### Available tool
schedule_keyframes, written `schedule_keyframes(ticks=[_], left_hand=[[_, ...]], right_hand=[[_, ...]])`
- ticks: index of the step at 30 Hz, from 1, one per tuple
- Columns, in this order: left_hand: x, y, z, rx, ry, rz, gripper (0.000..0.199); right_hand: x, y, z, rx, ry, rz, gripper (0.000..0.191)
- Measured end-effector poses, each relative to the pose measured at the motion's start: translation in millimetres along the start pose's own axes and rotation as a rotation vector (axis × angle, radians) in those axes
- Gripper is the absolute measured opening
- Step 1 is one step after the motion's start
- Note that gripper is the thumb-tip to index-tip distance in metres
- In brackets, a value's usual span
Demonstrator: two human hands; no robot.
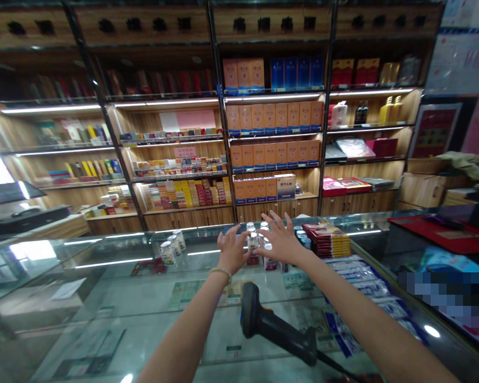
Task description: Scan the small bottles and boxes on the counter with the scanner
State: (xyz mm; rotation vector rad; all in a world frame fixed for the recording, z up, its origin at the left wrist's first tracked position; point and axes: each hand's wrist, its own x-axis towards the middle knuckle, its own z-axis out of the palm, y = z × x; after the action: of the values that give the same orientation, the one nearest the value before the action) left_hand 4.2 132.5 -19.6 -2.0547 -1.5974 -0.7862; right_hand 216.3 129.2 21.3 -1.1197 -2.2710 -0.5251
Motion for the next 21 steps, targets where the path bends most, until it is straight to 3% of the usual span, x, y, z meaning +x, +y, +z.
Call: schedule_keyframes(ticks=[9,15,21], left_hand=[[6.1,-8.4,-23.8,0.033,-0.165,0.01,0.082],[6.5,-24.9,-47.7,0.129,-0.098,-0.003,0.082],[-3.8,-41.0,-75.5,0.185,-0.061,-0.021,0.075]], right_hand=[[-1.7,0.3,5.9,-0.019,0.006,-0.072,0.066],[0.3,-5.4,-5.2,-0.009,-0.066,-0.092,0.063],[4.8,-30.9,-13.1,-0.014,-0.091,-0.105,0.058]])
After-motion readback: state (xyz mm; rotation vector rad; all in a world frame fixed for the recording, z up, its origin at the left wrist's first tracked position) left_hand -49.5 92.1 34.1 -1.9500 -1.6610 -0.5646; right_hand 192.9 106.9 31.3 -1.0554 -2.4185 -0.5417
